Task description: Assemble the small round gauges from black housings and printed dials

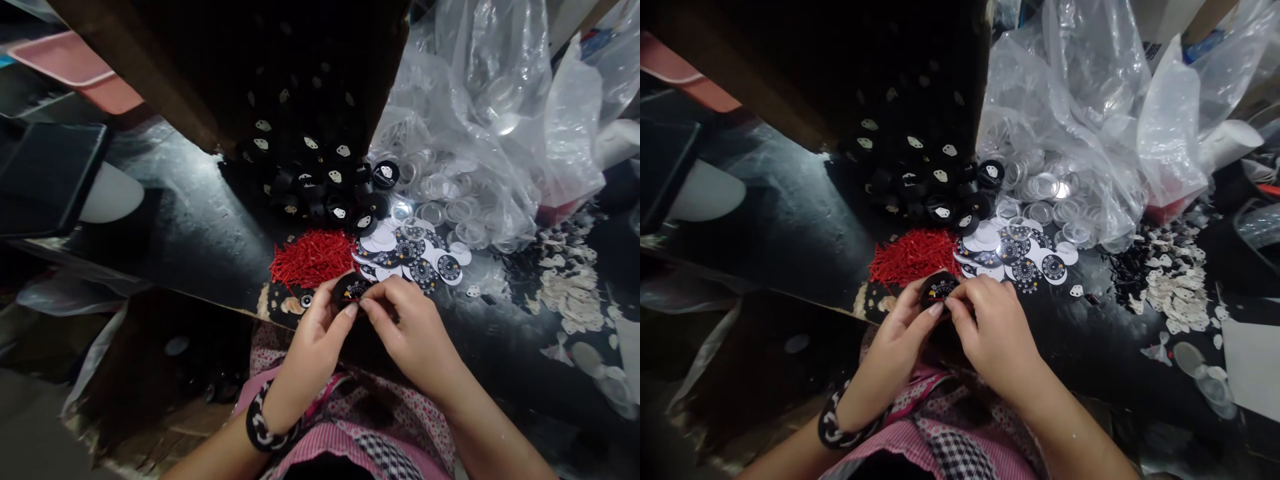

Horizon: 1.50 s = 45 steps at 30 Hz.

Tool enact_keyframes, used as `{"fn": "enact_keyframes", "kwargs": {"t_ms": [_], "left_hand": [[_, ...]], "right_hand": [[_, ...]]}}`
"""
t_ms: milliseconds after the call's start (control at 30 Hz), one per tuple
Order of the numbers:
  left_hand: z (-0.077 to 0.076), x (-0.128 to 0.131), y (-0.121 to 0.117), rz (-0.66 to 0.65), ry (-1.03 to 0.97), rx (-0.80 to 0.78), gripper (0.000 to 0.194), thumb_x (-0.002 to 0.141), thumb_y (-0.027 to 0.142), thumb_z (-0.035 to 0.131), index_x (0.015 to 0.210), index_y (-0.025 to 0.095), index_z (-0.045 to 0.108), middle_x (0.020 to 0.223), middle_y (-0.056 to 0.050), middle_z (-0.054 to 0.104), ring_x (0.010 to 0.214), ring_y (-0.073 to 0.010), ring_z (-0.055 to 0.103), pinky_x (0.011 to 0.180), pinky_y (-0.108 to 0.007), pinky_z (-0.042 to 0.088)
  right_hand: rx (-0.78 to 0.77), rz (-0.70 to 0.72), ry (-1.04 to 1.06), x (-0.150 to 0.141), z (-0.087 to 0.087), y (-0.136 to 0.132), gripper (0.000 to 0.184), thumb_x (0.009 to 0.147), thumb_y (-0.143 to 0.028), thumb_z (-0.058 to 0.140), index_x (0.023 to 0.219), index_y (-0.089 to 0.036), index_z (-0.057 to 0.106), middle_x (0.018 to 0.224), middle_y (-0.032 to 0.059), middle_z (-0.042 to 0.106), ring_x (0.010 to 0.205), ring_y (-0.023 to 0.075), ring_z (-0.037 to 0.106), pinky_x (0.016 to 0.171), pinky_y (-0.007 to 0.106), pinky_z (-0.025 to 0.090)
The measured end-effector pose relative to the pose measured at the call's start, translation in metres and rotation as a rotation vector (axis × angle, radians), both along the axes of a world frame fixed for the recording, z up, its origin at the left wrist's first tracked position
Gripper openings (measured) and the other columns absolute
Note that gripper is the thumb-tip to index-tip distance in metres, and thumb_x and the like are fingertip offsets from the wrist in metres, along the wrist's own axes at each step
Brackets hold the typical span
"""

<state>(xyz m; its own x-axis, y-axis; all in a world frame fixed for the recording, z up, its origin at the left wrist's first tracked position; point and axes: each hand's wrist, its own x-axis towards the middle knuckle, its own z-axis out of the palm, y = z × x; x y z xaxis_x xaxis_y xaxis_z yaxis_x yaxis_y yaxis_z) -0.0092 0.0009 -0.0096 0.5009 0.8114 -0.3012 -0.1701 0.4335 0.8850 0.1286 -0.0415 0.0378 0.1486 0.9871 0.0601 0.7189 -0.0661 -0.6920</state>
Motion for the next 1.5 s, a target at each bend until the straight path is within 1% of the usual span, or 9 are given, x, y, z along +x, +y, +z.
{"fn": "enact_keyframes", "kwargs": {"t_ms": [300, 567, 667, 767, 900, 1067, 1267, 1433, 1500], "left_hand": [[0.006, -0.005, 0.002, -0.006, 0.154, 0.241, 0.019, 0.090, 0.025, 0.059, 0.109, 0.026, 0.057, 0.104, 0.003, 0.071, 0.095, -0.0104, 0.067, 0.084, -0.017, 0.052], [0.007, -0.013, -0.004, -0.018, 0.250, 0.442, 0.027, 0.090, 0.017, 0.056, 0.113, 0.030, 0.058, 0.111, 0.005, 0.069, 0.103, -0.0106, 0.065, 0.093, -0.019, 0.049], [0.006, -0.014, 0.000, -0.046, 0.257, 0.382, 0.026, 0.090, 0.019, 0.057, 0.114, 0.029, 0.061, 0.114, 0.004, 0.070, 0.104, -0.0121, 0.066, 0.095, -0.022, 0.049], [0.003, -0.014, 0.005, -0.106, 0.141, 0.127, 0.027, 0.090, 0.026, 0.059, 0.117, 0.027, 0.063, 0.117, 0.000, 0.070, 0.105, -0.0162, 0.067, 0.095, -0.026, 0.051], [-0.003, -0.015, 0.009, -0.140, -0.017, -0.173, 0.040, 0.087, 0.034, 0.066, 0.126, 0.032, 0.060, 0.123, -0.001, 0.069, 0.107, -0.0185, 0.067, 0.099, -0.030, 0.050], [-0.005, -0.012, 0.003, -0.040, 0.021, -0.195, 0.038, 0.083, 0.041, 0.070, 0.120, 0.033, 0.067, 0.127, 0.000, 0.067, 0.123, -0.0227, 0.059, 0.107, -0.033, 0.045], [-0.009, -0.002, -0.001, 0.013, 0.000, -0.236, 0.039, 0.084, 0.049, 0.063, 0.120, 0.033, 0.068, 0.129, -0.003, 0.067, 0.125, -0.0299, 0.057, 0.100, -0.042, 0.052], [-0.018, -0.002, 0.009, -0.022, 0.066, -0.098, 0.041, 0.085, 0.044, 0.066, 0.124, 0.032, 0.065, 0.135, -0.001, 0.063, 0.131, -0.0276, 0.051, 0.111, -0.040, 0.041], [-0.019, -0.002, 0.011, 0.004, 0.016, -0.129, 0.041, 0.088, 0.045, 0.061, 0.128, 0.033, 0.062, 0.137, -0.001, 0.061, 0.125, -0.0265, 0.057, 0.107, -0.040, 0.046]], "right_hand": [[-0.030, -0.036, 0.081, -0.002, 0.004, -0.005, 0.013, 0.093, -0.016, 0.056, 0.081, -0.020, 0.058, 0.079, -0.0026, 0.063, 0.075, 0.0149, 0.057, 0.073, 0.029, 0.036], [-0.039, -0.063, 0.032, -0.014, 0.003, -0.014, 0.018, 0.092, -0.014, 0.055, 0.075, -0.019, 0.054, 0.074, -0.0009, 0.062, 0.070, 0.0155, 0.055, 0.068, 0.029, 0.035], [-0.052, -0.088, 0.019, -0.014, 0.002, -0.013, 0.020, 0.088, -0.014, 0.058, 0.070, -0.019, 0.053, 0.068, -0.0026, 0.060, 0.063, 0.0139, 0.052, 0.065, 0.028, 0.034], [-0.048, -0.080, 0.008, -0.008, 0.002, -0.010, 0.023, 0.084, -0.012, 0.063, 0.065, -0.019, 0.052, 0.064, -0.0041, 0.058, 0.060, 0.0126, 0.051, 0.066, 0.028, 0.035], [0.052, 0.047, -0.109, 0.002, 0.002, -0.005, 0.006, 0.090, -0.015, 0.057, 0.091, -0.017, 0.063, 0.085, 0.0026, 0.065, 0.079, 0.0174, 0.058, 0.077, 0.032, 0.036], [0.100, 0.139, -0.395, 0.000, -0.004, 0.002, 0.015, 0.092, -0.015, 0.047, 0.086, -0.016, 0.061, 0.082, 0.0059, 0.063, 0.078, 0.0209, 0.056, 0.078, 0.036, 0.035], [-0.004, -0.057, -0.235, -0.006, 0.002, 0.008, 0.007, 0.084, -0.012, 0.057, 0.079, -0.017, 0.060, 0.071, -0.0008, 0.062, 0.065, 0.0143, 0.053, 0.072, 0.030, 0.039], [-0.134, -0.021, -0.059, 0.037, 0.007, 0.025, 0.009, 0.090, -0.018, 0.058, 0.087, -0.019, 0.067, 0.080, -0.0005, 0.068, 0.072, 0.0136, 0.061, 0.067, 0.025, 0.043], [-0.075, -0.221, -0.245, 0.063, 0.001, 0.039, 0.019, 0.091, -0.026, 0.060, 0.107, -0.017, 0.067, 0.101, 0.0077, 0.068, 0.087, 0.0198, 0.064, 0.075, 0.031, 0.046]]}}
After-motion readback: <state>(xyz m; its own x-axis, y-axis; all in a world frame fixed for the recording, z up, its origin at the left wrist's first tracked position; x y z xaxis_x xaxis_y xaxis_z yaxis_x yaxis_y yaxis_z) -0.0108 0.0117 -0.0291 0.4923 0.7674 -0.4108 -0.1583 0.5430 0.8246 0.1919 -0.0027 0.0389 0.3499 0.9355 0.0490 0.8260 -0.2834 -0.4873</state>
